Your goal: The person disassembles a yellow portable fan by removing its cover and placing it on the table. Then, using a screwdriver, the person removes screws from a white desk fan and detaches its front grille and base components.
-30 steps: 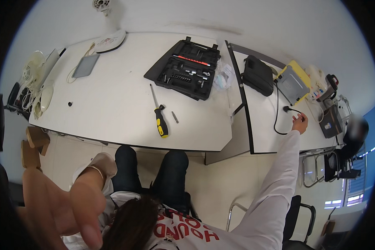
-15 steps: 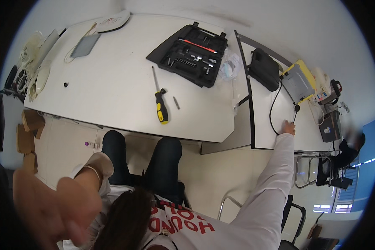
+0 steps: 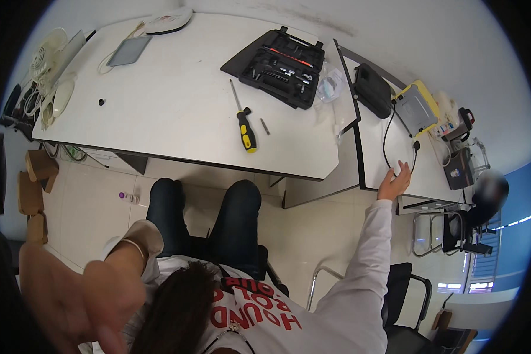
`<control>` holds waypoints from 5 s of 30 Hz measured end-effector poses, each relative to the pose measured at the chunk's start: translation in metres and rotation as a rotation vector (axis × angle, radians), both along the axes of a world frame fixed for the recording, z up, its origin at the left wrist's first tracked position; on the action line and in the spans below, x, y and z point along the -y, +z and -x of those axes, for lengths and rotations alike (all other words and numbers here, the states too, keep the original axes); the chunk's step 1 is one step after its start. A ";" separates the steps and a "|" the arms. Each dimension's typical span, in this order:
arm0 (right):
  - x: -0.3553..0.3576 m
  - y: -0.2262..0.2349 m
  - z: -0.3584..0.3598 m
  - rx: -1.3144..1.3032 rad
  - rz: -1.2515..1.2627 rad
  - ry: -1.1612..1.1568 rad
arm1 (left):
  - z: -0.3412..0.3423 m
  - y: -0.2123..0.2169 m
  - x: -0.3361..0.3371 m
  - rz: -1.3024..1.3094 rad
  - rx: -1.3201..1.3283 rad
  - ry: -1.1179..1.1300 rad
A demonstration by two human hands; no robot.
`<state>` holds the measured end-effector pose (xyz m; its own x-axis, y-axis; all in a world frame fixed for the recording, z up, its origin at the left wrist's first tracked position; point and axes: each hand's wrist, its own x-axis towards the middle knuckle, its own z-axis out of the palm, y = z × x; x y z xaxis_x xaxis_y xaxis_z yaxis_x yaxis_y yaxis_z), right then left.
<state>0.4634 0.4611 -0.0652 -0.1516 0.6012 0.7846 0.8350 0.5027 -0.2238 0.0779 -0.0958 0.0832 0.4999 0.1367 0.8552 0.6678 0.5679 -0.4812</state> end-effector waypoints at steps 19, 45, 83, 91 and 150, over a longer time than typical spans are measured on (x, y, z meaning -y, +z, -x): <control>0.400 0.180 0.356 -0.892 1.510 2.830 | 0.023 -0.194 0.024 -0.180 2.108 -1.187; 0.448 0.171 0.335 -1.480 0.941 2.635 | 0.041 -0.266 0.013 -0.183 2.033 -1.829; 0.143 0.041 0.342 0.411 0.517 0.830 | 0.347 -0.173 -0.075 0.585 1.305 0.012; 0.148 0.049 0.334 0.073 0.527 0.709 | 0.317 -0.149 -0.085 0.469 1.338 0.006; 0.164 0.024 0.359 0.219 0.565 0.740 | 0.138 -0.130 -0.233 -0.198 2.990 -1.911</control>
<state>0.1049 0.2968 -0.0411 -0.7539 0.5753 0.3172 0.4010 0.7854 -0.4715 -0.0601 0.1368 -0.0468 -0.2576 0.8833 -0.3917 -0.9159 -0.0940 0.3902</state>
